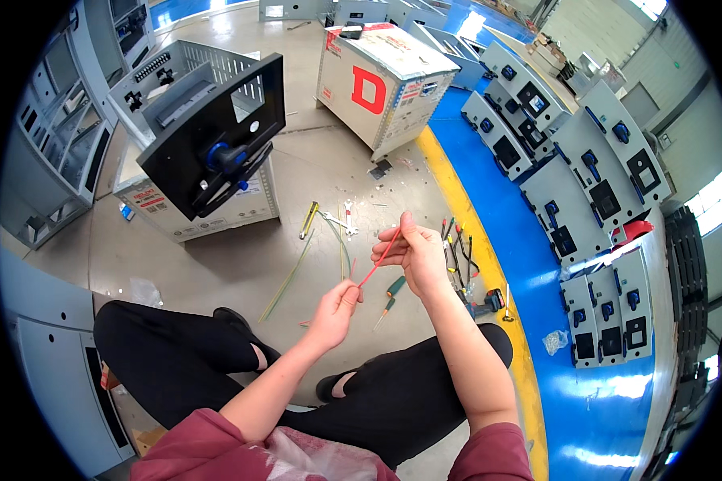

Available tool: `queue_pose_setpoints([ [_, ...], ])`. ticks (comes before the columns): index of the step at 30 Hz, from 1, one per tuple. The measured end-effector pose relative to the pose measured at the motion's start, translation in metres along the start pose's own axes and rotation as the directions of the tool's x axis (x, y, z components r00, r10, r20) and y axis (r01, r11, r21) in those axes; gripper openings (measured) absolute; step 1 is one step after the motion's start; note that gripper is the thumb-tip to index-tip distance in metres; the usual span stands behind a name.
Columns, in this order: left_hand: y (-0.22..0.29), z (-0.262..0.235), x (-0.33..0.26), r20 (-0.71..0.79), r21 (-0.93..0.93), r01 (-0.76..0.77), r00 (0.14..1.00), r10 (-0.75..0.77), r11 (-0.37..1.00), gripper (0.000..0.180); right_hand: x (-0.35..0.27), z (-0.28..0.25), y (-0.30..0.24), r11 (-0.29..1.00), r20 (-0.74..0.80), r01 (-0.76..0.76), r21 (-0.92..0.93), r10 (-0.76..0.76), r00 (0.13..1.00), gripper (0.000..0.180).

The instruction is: The person sits on the floor and strips the insulation from the ends of several colored wires by hand. They handle yellow, green, and red wires sequentially, pulling off the outer sheath to expose the inner conductor.

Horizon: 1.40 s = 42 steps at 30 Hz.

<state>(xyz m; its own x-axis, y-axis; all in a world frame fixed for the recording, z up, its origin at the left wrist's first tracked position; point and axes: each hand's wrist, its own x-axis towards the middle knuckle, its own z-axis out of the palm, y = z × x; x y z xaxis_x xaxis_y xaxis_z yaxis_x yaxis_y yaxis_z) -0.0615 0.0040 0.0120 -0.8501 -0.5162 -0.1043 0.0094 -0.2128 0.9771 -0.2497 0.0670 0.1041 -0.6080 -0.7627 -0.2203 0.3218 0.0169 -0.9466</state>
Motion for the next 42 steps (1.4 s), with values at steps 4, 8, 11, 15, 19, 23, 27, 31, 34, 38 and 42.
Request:
queue_pose_setpoints([
  [4, -0.001, 0.007, 0.007, 0.014, 0.023, -0.020, 1.000, 0.019, 1.000, 0.033, -0.003, -0.013, -0.002, 0.998, -0.051, -0.009, 0.061, 0.012, 0.999, 0.063],
  [8, -0.001, 0.022, 0.014, 0.052, 0.036, -0.041, 0.998, 0.039, 0.999, 0.032, -0.006, -0.036, -0.003, 0.984, -0.103, 0.031, 0.175, -0.014, 0.995, 0.062],
  [11, 0.001, 0.033, 0.017, 0.111, 0.072, -0.009, 0.994, 0.001, 0.997, 0.032, -0.013, -0.053, 0.000, 0.975, -0.145, 0.076, 0.207, -0.046, 0.988, 0.060],
  [15, 0.001, 0.042, 0.023, 0.163, 0.065, 0.010, 0.986, -0.021, 0.998, 0.031, -0.025, -0.065, 0.000, 0.972, -0.230, 0.109, 0.210, -0.059, 0.971, 0.059],
  [19, 0.004, 0.045, 0.023, 0.239, -0.020, 0.137, 0.963, -0.128, 0.990, 0.031, -0.037, -0.069, -0.007, 0.995, -0.153, 0.089, 0.052, -0.080, 0.985, 0.038],
  [23, 0.013, 0.048, 0.023, 0.302, -0.154, 0.283, 0.926, -0.228, 0.946, 0.030, -0.046, -0.069, -0.006, 0.996, -0.049, 0.053, -0.071, -0.056, 0.997, 0.029],
  [27, 0.015, 0.053, 0.018, 0.237, -0.109, 0.263, 0.943, -0.232, 0.959, 0.029, -0.044, -0.068, 0.006, 0.990, -0.093, 0.072, -0.122, -0.083, 0.992, 0.025],
  [31, 0.007, 0.059, 0.014, 0.095, 0.101, 0.121, 0.987, -0.131, 0.988, 0.028, -0.038, -0.069, 0.018, 0.986, -0.113, 0.063, -0.154, -0.081, 0.990, 0.024],
  [34, 0.013, 0.060, 0.013, 0.083, 0.089, 0.136, 0.986, -0.143, 0.987, 0.027, -0.035, -0.067, 0.009, 0.985, -0.121, 0.008, -0.171, -0.029, 0.992, 0.025],
  [38, 0.012, 0.053, 0.012, 0.190, 0.032, 0.196, 0.961, -0.199, 0.980, 0.026, -0.028, -0.096, -0.011, 0.980, -0.294, 0.133, -0.145, -0.171, 0.940, 0.027],
  [42, 0.020, 0.058, 0.011, 0.214, 0.176, 0.148, 0.959, -0.185, 0.973, 0.026, -0.038, -0.112, -0.001, 0.990, -0.282, 0.033, -0.137, -0.071, 0.957, 0.028],
])
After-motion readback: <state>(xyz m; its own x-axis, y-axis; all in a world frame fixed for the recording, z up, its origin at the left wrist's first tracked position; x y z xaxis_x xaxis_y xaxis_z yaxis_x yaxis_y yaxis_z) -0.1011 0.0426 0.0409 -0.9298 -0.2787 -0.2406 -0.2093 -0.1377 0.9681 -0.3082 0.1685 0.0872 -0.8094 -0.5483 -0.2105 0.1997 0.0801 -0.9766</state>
